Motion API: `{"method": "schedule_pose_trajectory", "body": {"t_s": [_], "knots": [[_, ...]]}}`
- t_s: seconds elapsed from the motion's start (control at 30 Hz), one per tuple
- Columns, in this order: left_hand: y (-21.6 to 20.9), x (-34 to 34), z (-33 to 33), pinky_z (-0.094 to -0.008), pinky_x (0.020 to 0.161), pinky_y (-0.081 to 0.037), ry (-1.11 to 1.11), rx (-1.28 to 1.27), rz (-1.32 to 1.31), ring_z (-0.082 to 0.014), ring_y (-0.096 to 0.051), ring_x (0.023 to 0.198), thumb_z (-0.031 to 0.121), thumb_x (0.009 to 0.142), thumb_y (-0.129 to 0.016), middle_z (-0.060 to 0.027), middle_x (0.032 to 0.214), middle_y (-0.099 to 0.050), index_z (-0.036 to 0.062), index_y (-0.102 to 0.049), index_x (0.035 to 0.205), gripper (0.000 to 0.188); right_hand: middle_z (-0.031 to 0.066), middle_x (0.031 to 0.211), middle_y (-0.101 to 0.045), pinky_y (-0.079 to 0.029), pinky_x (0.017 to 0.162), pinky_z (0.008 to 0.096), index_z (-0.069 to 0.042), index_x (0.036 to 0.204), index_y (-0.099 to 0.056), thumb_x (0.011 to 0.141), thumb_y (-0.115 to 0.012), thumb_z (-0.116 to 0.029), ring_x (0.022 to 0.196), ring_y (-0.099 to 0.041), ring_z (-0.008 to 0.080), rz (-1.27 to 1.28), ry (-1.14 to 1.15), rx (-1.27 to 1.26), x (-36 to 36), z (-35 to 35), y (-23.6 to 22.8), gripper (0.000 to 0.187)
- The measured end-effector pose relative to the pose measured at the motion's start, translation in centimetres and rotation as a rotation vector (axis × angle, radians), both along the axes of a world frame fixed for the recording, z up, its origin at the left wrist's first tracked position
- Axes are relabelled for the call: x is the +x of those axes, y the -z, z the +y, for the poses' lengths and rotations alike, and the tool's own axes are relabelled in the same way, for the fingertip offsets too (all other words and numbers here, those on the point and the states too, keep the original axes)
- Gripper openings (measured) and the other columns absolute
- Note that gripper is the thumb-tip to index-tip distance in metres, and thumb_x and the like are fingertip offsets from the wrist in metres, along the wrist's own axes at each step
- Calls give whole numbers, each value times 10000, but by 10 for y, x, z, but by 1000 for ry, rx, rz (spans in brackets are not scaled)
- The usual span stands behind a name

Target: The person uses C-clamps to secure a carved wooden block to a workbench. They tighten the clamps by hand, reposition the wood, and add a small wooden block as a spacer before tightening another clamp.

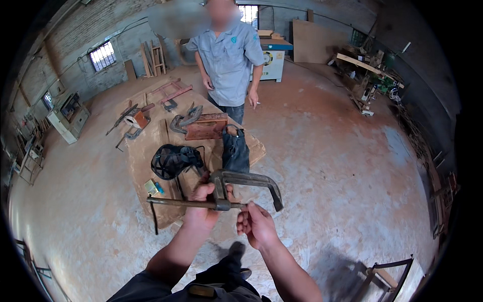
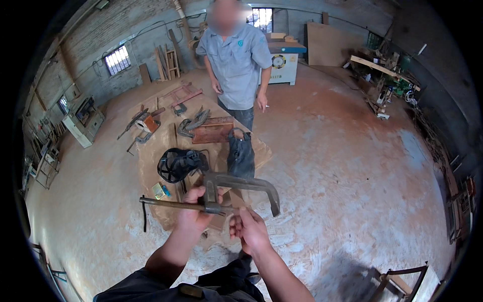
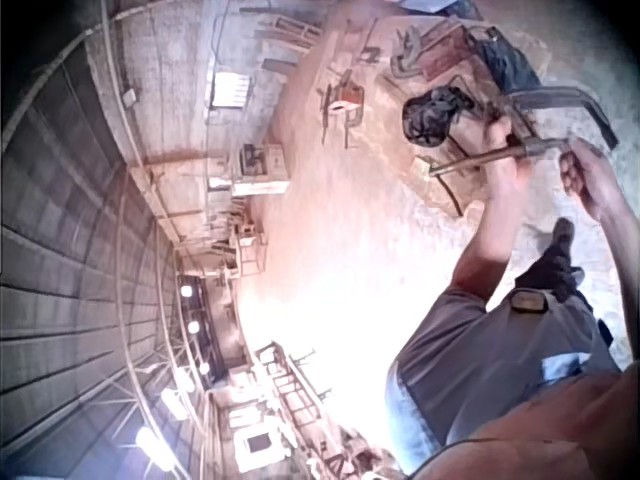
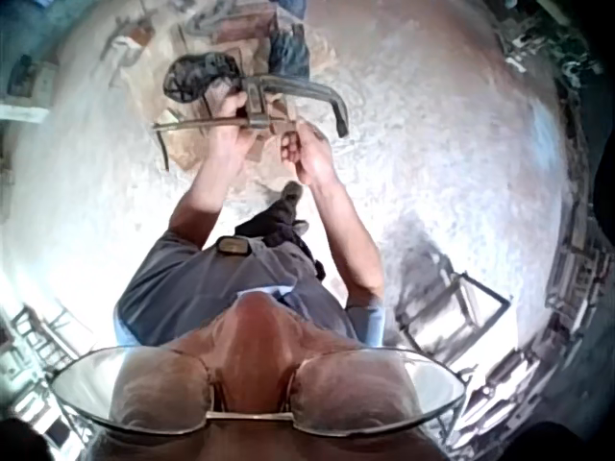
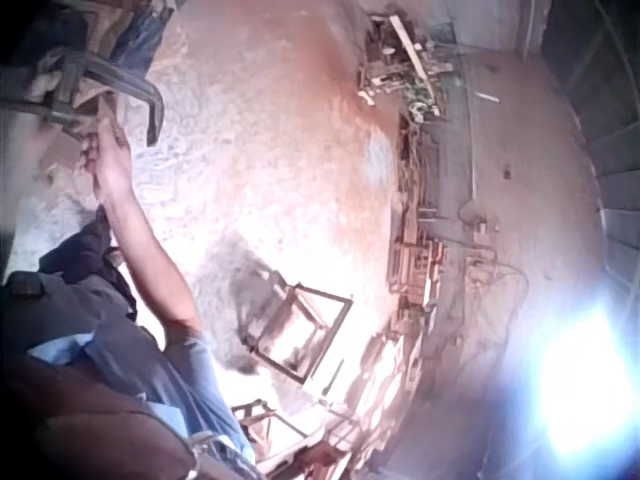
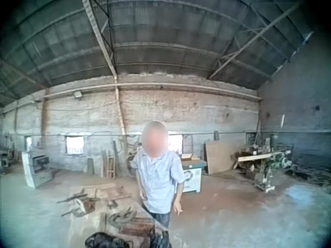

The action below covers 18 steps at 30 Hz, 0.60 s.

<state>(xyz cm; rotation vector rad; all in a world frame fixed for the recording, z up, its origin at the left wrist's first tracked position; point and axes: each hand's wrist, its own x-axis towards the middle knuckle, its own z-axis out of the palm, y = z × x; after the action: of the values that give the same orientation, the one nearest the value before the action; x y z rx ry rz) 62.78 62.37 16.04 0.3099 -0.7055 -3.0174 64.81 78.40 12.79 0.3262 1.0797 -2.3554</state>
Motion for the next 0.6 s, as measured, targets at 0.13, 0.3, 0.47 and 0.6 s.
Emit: {"method": "schedule_pose_trajectory", "body": {"t_s": [0.13, 0.3, 0.47, 0.6], "knots": [[31, -28, 44, -424, 697, -553, 89, -112, -15, -297, -639, 795, -12, 813, -469, -128, 964, -604, 97, -533, 1139, 349, 94, 734, -608, -480, 501, 332, -36, 1012, -555, 967, -536, -287, 577, -581, 204, -136, -2, 56, 2, 70, 52, 256], [79, -72, 97, -408, 681, -548, 182, -123, -104, -266, -637, 751, -53, 777, -502, -107, 865, -595, 33, -550, 1027, 269, 84, 692, -577, -469, 488, 346, -45, 912, -565, 942, -535, -216, 544, -556, 222, -290, 219, 148, 31, 188, 127, 176], [137, -119, 149, -417, 669, -552, 316, -232, -88, -273, -640, 757, 18, 790, -532, -129, 892, -589, 47, -514, 955, 169, 33, 618, -526, -439, 424, 330, -121, 835, -547, 910, -590, -259, 503, -499, 185, -545, 672, 321, 114, 292, 164, 163], [156, -162, 238, -394, 642, -549, 418, -366, -183, -253, -622, 708, -3, 741, -555, -97, 818, -589, 65, -539, 894, 169, 11, 579, -466, -393, 389, 313, -158, 827, -539, 949, -523, -327, 446, -407, 162, -823, 955, 293, 196, 346, 206, 210]]}}
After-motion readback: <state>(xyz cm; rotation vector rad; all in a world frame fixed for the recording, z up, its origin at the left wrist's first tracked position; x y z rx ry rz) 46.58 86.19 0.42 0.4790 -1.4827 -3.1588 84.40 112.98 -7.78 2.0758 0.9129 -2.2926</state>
